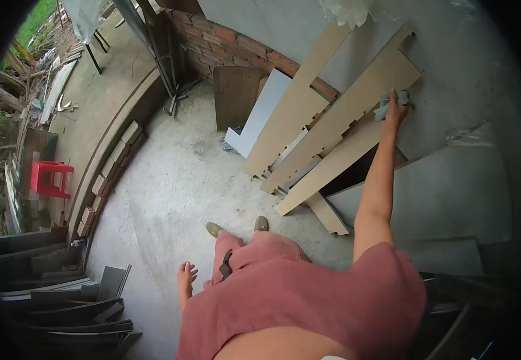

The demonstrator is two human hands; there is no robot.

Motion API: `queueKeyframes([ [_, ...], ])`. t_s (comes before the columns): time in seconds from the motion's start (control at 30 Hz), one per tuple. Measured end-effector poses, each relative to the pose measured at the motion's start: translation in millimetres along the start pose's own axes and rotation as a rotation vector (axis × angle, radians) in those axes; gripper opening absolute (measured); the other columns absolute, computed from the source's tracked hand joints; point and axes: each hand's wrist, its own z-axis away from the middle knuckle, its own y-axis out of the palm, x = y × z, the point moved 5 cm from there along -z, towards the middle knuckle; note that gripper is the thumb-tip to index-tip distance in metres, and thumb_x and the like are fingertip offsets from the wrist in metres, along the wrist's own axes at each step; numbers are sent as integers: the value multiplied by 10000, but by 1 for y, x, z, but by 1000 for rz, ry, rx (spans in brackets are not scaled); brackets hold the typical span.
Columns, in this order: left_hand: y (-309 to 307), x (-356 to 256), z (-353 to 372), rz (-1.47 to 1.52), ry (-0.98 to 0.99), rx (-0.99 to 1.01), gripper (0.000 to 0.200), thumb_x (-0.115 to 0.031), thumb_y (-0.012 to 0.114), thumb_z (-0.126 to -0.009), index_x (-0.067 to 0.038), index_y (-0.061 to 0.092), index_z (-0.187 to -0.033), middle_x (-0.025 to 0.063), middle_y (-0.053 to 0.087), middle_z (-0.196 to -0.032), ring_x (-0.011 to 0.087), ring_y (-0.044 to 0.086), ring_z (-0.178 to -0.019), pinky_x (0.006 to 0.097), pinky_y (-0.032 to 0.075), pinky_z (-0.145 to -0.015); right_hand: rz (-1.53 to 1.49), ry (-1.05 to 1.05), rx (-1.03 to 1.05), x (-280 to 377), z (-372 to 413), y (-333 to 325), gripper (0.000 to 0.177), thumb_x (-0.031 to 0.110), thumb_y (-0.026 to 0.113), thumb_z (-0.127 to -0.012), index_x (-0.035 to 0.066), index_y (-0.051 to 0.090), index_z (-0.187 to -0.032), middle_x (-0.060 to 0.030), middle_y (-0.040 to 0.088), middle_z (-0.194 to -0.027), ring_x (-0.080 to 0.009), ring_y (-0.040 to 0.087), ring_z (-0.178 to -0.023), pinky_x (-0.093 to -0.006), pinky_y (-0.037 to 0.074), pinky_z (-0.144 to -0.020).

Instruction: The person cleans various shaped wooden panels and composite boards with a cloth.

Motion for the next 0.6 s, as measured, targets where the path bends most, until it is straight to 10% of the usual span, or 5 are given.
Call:
queueKeyframes([
  [0.17,18,0,16,-77,47,76,471,-372,506,-909,-38,459,-1238,152,590,-1140,270,628,-924,403,493,-770,-467,529,182,-62,-21,4,631,320,726,-788,-12,469,-1258,-90,540,-1206,-202,536,-1063,-329,427,-902],
  [0.2,21,7,18,-83,56,87,490,-368,510,-907,-23,451,-1249,165,594,-1137,271,628,-923,399,499,-755,-499,457,174,-38,-6,4,313,260,674,-839,54,590,-1059,-40,604,-943,-144,577,-806,-290,461,-693],
  [0.37,16,35,-21,-324,197,134,536,-376,514,-903,-2,430,-1279,185,601,-1132,273,627,-922,391,505,-739,-512,286,170,-29,12,-5,305,268,672,-838,53,591,-1040,-42,612,-916,-133,584,-779,-285,465,-664],
  [0.6,76,-129,72,-128,350,232,625,-436,480,-913,-29,323,-1360,206,521,-1234,310,577,-1044,427,450,-887,-580,193,177,30,83,-34,237,214,670,-838,75,603,-1016,-13,624,-879,-115,581,-731,-258,462,-676],
])
